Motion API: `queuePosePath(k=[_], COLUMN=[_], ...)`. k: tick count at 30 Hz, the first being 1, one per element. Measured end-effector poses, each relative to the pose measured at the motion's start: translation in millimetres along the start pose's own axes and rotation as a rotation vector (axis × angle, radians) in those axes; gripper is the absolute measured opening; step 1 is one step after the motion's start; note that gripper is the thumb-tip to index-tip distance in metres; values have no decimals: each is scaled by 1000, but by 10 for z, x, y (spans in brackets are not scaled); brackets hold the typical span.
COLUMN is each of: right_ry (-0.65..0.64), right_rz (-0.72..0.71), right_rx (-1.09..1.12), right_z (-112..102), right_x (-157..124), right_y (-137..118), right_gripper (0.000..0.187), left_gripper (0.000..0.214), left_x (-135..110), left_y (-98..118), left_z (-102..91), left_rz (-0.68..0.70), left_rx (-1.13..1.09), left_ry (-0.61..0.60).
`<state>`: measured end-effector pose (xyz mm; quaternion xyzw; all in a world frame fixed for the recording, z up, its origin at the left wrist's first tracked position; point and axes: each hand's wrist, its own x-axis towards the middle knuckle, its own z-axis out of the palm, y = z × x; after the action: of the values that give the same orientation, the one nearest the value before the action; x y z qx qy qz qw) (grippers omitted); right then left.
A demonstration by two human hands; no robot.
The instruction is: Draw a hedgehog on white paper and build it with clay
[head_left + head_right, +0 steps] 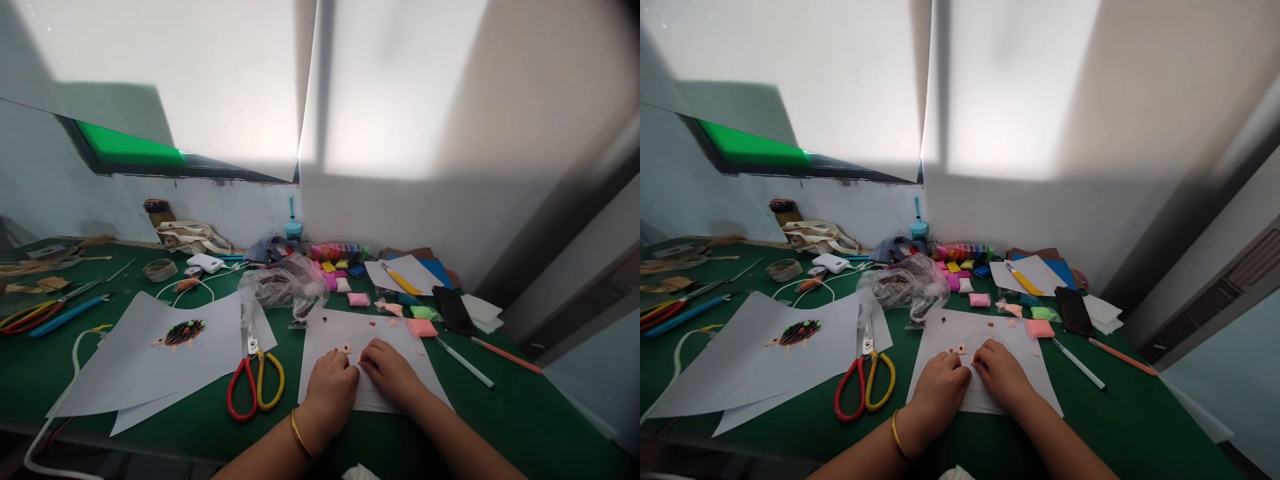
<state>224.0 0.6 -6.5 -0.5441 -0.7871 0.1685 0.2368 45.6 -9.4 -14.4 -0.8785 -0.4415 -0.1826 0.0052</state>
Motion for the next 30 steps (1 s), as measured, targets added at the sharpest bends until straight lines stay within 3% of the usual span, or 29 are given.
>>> queuePosePath(k=[19,30], right_ry=[22,64], right_rz=[-35,-13], right_rx=[-104,11], right_z=[53,43], right_x=[-22,-49], right_y=[-28,-12], right_gripper=[16,14], left_gripper=[12,12], left_x=[-6,-4], left_y=[-6,-8], left_z=[45,-3], left_rz=[-12,-51], left_rx=[28,-31], left_ry=[34,3])
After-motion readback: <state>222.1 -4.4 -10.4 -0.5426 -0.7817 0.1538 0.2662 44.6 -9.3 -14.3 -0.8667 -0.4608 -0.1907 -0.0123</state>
